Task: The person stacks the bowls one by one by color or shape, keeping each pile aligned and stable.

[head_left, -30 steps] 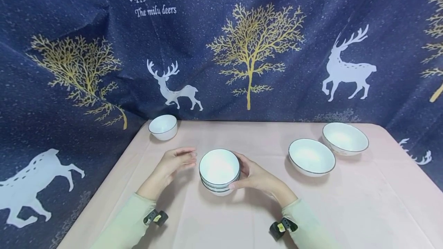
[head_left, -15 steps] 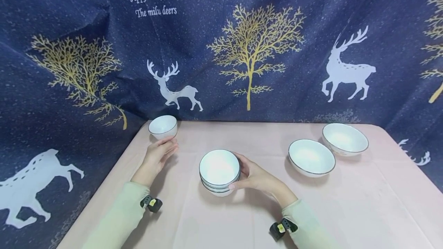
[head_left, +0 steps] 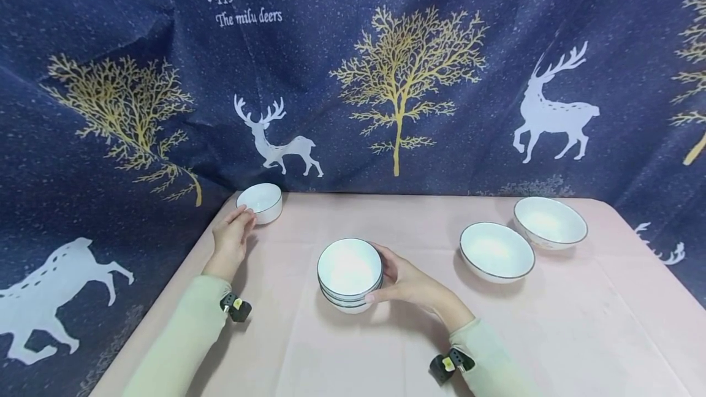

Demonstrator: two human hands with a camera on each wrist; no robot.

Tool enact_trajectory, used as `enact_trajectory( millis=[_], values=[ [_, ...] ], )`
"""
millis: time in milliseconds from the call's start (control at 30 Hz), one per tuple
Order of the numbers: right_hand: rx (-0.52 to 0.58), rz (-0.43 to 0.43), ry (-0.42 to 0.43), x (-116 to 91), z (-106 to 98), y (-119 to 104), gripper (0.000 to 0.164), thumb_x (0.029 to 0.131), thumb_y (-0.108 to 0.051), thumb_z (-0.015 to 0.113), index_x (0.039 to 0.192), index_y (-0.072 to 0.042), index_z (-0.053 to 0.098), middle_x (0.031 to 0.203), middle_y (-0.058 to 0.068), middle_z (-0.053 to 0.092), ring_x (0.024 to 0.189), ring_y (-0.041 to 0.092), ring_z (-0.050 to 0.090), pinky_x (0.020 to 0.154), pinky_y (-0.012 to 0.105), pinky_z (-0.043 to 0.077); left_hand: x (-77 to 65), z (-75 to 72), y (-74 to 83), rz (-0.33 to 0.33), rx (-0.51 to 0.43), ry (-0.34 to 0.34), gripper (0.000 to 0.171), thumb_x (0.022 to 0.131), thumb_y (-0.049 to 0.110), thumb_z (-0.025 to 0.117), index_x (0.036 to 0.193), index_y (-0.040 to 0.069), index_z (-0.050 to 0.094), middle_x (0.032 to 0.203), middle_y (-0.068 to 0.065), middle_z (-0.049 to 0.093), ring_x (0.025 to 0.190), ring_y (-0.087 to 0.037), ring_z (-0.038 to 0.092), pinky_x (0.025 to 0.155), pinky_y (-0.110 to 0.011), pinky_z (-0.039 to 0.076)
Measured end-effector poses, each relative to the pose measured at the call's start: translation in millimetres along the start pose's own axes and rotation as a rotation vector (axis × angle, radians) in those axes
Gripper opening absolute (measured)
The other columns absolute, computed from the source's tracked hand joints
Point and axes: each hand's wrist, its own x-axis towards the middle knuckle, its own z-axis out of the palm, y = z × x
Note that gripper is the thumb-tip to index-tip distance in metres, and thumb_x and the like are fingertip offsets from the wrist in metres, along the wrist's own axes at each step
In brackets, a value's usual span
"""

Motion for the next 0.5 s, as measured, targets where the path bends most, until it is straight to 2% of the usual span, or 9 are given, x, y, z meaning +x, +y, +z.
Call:
enact_trajectory(
  millis=[200, 333, 500],
  values=[
    [0.004, -0.001, 0.004, -0.8, 0.7, 0.3, 0.102, 0.072, -0.004, 0.081, 0.153, -0.009, 0.019, 0.157, 0.014, 0.023, 0.144, 0.029, 0.019, 0.120, 0.041, 0.016, 15.8, -2.8, -2.7, 0.073, -0.055, 0.075, 0.048, 0.091, -0.004, 0.056, 0.138, -0.001, 0.048, 0.105, -0.001, 0.054, 0.089, -0.005, 0.060, 0.097, -0.019, 0.050],
    [0.014, 0.006, 0.000, -1.0, 1.2, 0.5, 0.102, 0.072, -0.005, 0.082, 0.153, -0.011, 0.020, 0.156, 0.013, 0.025, 0.144, 0.027, 0.022, 0.120, 0.037, 0.019, 24.5, -5.1, -3.9, 0.057, -0.064, 0.134, 0.046, 0.092, -0.002, 0.057, 0.137, 0.002, 0.050, 0.110, -0.001, 0.055, 0.105, -0.013, 0.059, 0.098, -0.019, 0.050],
    [0.010, 0.010, 0.003, -1.6, 0.7, 0.1, 0.102, 0.071, -0.007, 0.083, 0.153, -0.013, 0.021, 0.156, 0.009, 0.026, 0.144, 0.025, 0.021, 0.120, 0.037, 0.018, 32.7, -6.7, -5.0, 0.038, -0.020, 0.158, 0.047, 0.095, 0.002, 0.055, 0.141, 0.005, 0.046, 0.136, -0.008, 0.049, 0.126, -0.020, 0.049, 0.100, -0.018, 0.047]
  ],
)
